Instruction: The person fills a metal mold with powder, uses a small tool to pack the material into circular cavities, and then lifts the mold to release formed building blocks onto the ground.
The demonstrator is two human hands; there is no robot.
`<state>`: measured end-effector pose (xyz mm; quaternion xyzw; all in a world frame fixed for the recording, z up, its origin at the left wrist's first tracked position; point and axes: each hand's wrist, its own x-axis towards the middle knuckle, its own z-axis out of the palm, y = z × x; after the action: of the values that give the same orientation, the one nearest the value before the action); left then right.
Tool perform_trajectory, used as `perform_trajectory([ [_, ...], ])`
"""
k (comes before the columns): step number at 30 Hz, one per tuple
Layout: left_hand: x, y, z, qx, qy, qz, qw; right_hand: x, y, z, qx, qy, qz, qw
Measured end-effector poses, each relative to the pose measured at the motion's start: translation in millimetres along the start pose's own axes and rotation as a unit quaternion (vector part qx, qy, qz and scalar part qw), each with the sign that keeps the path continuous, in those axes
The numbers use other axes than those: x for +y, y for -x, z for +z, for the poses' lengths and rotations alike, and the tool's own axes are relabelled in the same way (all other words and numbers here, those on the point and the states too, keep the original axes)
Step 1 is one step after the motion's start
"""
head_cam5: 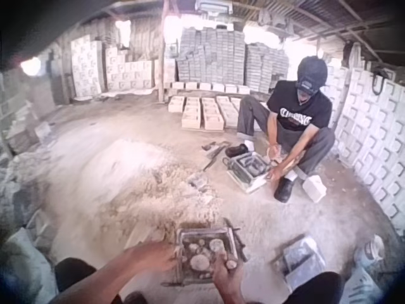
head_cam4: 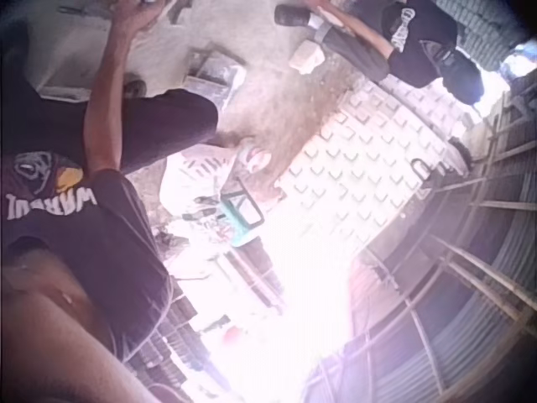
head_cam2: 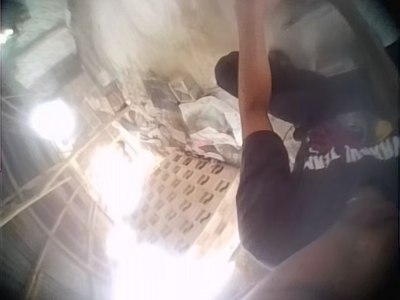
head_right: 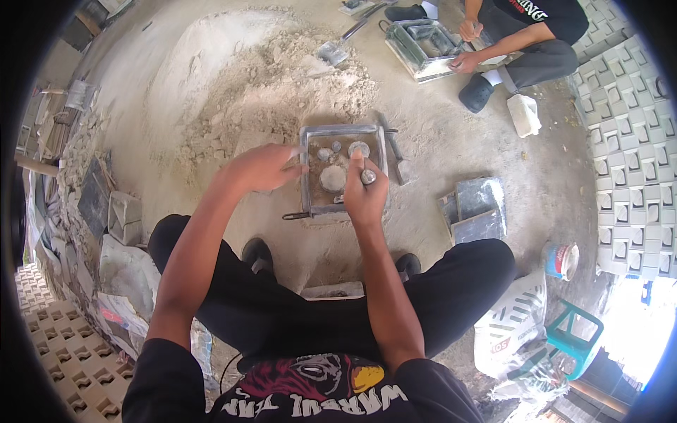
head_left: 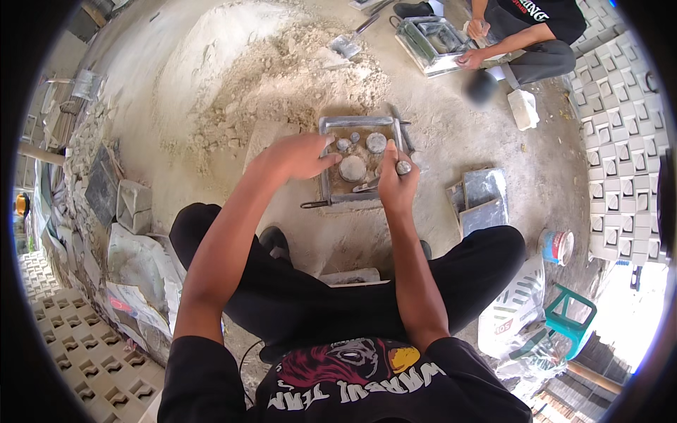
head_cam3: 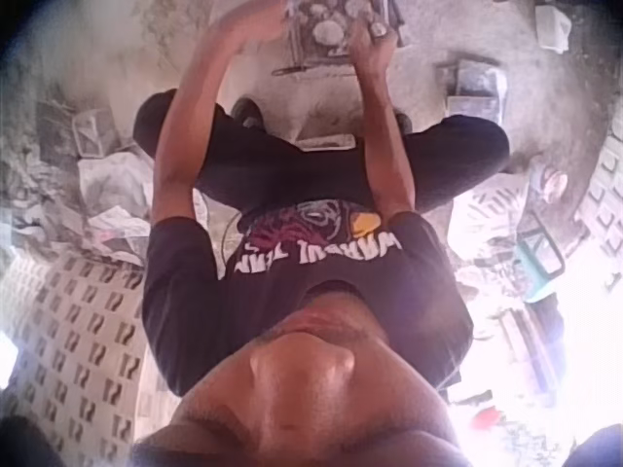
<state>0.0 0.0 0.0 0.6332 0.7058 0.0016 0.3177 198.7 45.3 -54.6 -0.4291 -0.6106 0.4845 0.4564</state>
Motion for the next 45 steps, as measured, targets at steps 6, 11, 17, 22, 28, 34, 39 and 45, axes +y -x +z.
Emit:
perform_trajectory([
  [6, 8.1, -5.1, 7.7, 0.008, 0.02, 0.023, 1.0, 6.9, 7.9, -7.1, -0.001, 0.025, 0.017, 1.0],
  [11, 4.6, -12.2, 13.2, 0.02, -0.004, 0.032, 0.999, -2.8, 19.0, -6.9, 0.052, -0.007, -0.02, 0.998],
  [17, 1.9, -10.3, 6.3, -0.009, -0.027, -0.007, 1.0, -25.0, 17.0, 6.7, 0.043, -0.008, 0.008, 0.999],
  [22, -1.4, -6.9, 9.4, 0.008, -0.005, 0.022, 1.0, -4.9, 9.2, 8.5, 0.036, -0.013, 0.016, 0.999],
  [28, 1.1, -1.1, 9.3, 0.015, 0.002, 0.026, 1.0, -3.7, 1.2, 2.9, -0.005, 0.003, -0.004, 1.0],
  [34, -3.5, -9.5, 16.9, 0.006, -0.004, 0.027, 1.0, 2.8, 8.4, -12.5, 0.007, 0.008, 0.011, 1.0],
  [39, 1.5, -3.7, 10.1, 0.03, -0.004, 0.041, 0.999, -2.9, 18.4, -22.8, 0.044, -0.014, -0.021, 0.999],
  [45, -3.4, -7.5, 6.7, 0.037, -0.008, 0.029, 0.999, -30.6, 20.7, -10.7, -0.008, -0.029, 0.017, 0.999],
])
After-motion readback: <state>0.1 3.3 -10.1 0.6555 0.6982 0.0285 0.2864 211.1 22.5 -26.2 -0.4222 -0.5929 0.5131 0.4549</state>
